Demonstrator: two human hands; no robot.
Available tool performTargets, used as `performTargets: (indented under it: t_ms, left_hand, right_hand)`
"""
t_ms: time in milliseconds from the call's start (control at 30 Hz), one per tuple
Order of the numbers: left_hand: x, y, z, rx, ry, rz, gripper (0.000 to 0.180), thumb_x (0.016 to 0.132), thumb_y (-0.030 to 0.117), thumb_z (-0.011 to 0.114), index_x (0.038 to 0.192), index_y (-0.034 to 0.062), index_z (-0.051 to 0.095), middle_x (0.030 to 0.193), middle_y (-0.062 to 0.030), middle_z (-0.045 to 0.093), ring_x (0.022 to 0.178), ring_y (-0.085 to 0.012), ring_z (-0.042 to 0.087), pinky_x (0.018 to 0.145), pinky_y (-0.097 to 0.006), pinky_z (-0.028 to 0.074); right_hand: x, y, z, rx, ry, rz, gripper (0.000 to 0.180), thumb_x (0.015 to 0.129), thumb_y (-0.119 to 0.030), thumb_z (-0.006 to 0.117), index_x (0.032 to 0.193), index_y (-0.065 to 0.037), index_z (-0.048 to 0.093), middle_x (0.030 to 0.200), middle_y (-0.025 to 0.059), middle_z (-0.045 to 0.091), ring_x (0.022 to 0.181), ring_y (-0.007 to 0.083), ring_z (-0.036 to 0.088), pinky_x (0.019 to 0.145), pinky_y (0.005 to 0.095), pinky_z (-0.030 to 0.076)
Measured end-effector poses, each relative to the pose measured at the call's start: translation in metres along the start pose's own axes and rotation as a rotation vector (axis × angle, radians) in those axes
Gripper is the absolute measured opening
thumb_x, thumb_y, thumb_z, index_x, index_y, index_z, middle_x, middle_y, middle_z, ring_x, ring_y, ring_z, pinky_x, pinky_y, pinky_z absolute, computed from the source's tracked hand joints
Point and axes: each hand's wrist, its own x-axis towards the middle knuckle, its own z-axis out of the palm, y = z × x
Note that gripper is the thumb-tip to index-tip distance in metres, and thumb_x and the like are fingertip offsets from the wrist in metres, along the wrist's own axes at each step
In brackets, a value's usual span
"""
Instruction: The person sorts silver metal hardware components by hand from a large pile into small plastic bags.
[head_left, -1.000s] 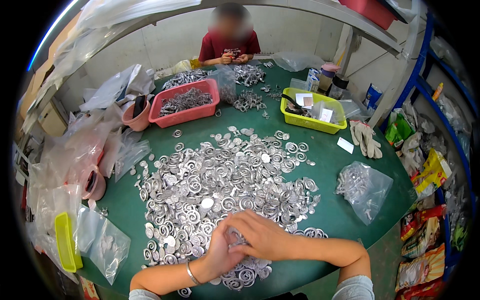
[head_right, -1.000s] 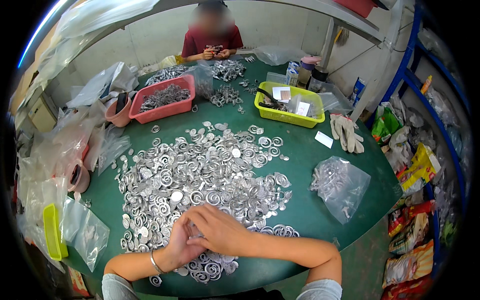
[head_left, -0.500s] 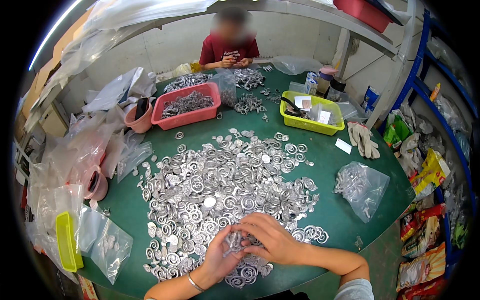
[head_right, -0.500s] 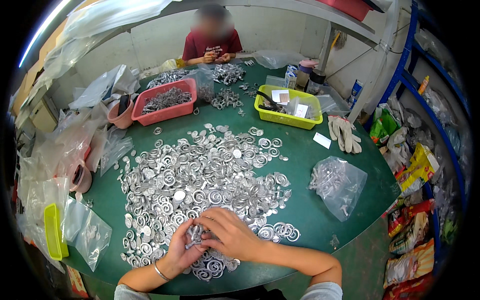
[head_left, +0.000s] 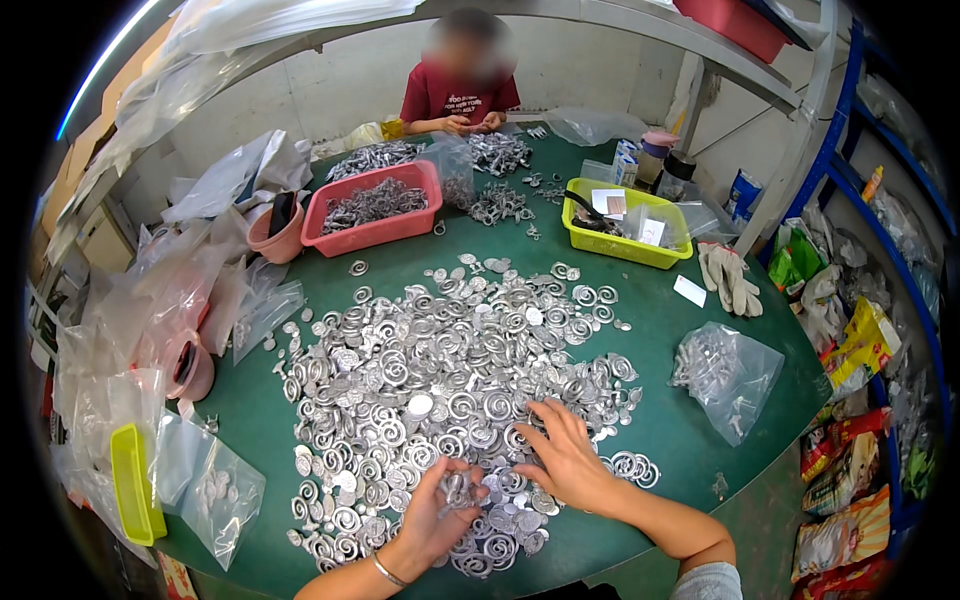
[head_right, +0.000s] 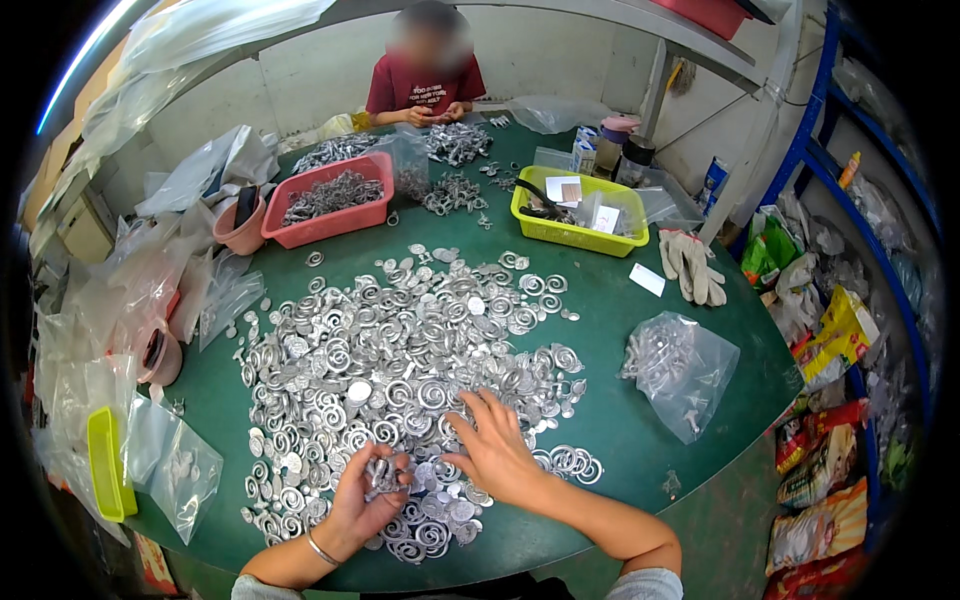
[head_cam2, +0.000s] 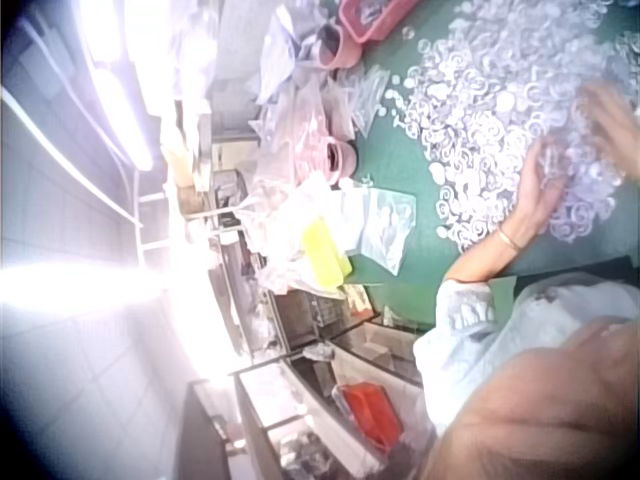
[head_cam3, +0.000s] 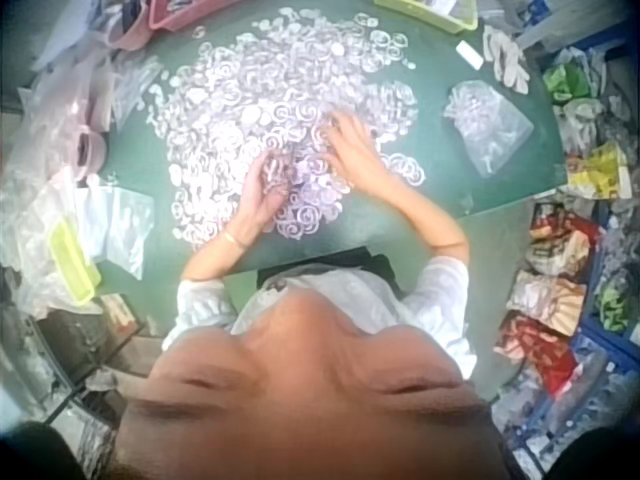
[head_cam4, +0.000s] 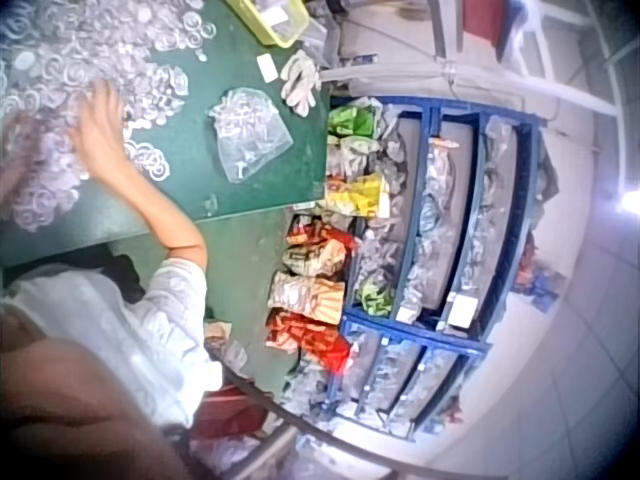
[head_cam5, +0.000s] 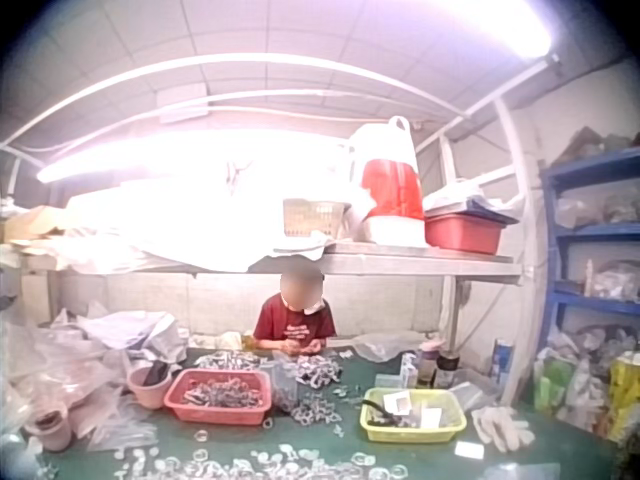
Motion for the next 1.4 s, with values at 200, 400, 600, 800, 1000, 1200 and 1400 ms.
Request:
performTargets:
  t_ms: [200,400,600,800,1000,1200,1400]
  left_hand:
    - [0.003,-0.002,-0.003,0.078,-0.041,0.034,0.013,0.091,0.024,0.053,0.094,0.0121,0.055,0.093,-0.0076,0.054,0.071,-0.0173,0.052,0.054,-0.025,0.043]
    - [0.005,-0.006,-0.009,0.103,-0.087,0.019,0.011,0.088,0.018,0.057,0.097,0.0120,0.057,0.093,-0.0066,0.053,0.068,-0.0145,0.048,0.053,-0.021,0.039]
    - [0.006,-0.004,-0.010,0.071,-0.106,-0.016,0.010,0.088,0.016,0.058,0.096,0.0118,0.057,0.090,-0.0054,0.050,0.065,-0.0124,0.043,0.049,-0.020,0.034]
    - [0.006,-0.004,-0.013,0.041,-0.150,-0.019,0.011,0.086,0.014,0.059,0.097,0.0115,0.057,0.090,-0.0052,0.050,0.066,-0.0121,0.043,0.050,-0.020,0.033]
    - [0.008,-0.003,-0.015,0.071,-0.151,-0.034,0.014,0.083,0.008,0.061,0.096,0.0122,0.056,0.088,-0.0051,0.049,0.066,-0.0122,0.043,0.051,-0.020,0.034]
    - [0.007,-0.004,-0.013,0.070,-0.118,-0.033,0.011,0.083,0.008,0.061,0.092,0.0116,0.057,0.088,-0.0056,0.049,0.065,-0.0123,0.042,0.050,-0.020,0.034]
    - [0.009,-0.005,-0.013,0.081,-0.100,-0.036,0.009,0.083,0.007,0.060,0.090,0.0112,0.057,0.088,-0.0056,0.048,0.064,-0.0123,0.042,0.049,-0.020,0.033]
  right_hand:
    - [-0.002,0.005,0.008,-0.114,-0.099,-0.018,0.056,0.076,-0.033,0.067,0.121,-0.003,0.049,0.133,0.0215,0.035,0.122,0.0416,0.031,0.097,0.0510,0.028]
    - [-0.002,0.005,0.011,-0.150,-0.087,-0.021,0.060,0.074,-0.033,0.069,0.121,-0.003,0.048,0.132,0.0230,0.035,0.121,0.0423,0.033,0.096,0.0507,0.029]
    - [-0.001,0.007,0.009,-0.229,-0.003,0.062,0.069,0.068,-0.032,0.074,0.122,-0.001,0.045,0.131,0.0241,0.034,0.119,0.0426,0.034,0.094,0.0527,0.030]
    - [-0.001,0.009,0.004,-0.261,0.039,0.122,0.076,0.065,-0.042,0.074,0.124,-0.002,0.045,0.128,0.0219,0.037,0.119,0.0426,0.033,0.096,0.0574,0.025]
    - [-0.001,0.010,0.006,-0.303,0.018,0.110,0.074,0.067,-0.045,0.072,0.121,-0.001,0.046,0.121,0.0213,0.043,0.119,0.0421,0.034,0.097,0.0618,0.020]
    - [0.001,0.018,0.006,-0.255,-0.005,0.064,0.073,0.068,-0.045,0.071,0.119,0.001,0.047,0.117,0.0207,0.045,0.119,0.0403,0.035,0.099,0.0587,0.021]
    - [0.003,0.036,0.005,-0.182,0.060,0.078,0.073,0.069,-0.044,0.071,0.120,0.003,0.045,0.118,0.0223,0.044,0.118,0.0413,0.035,0.099,0.0539,0.024]
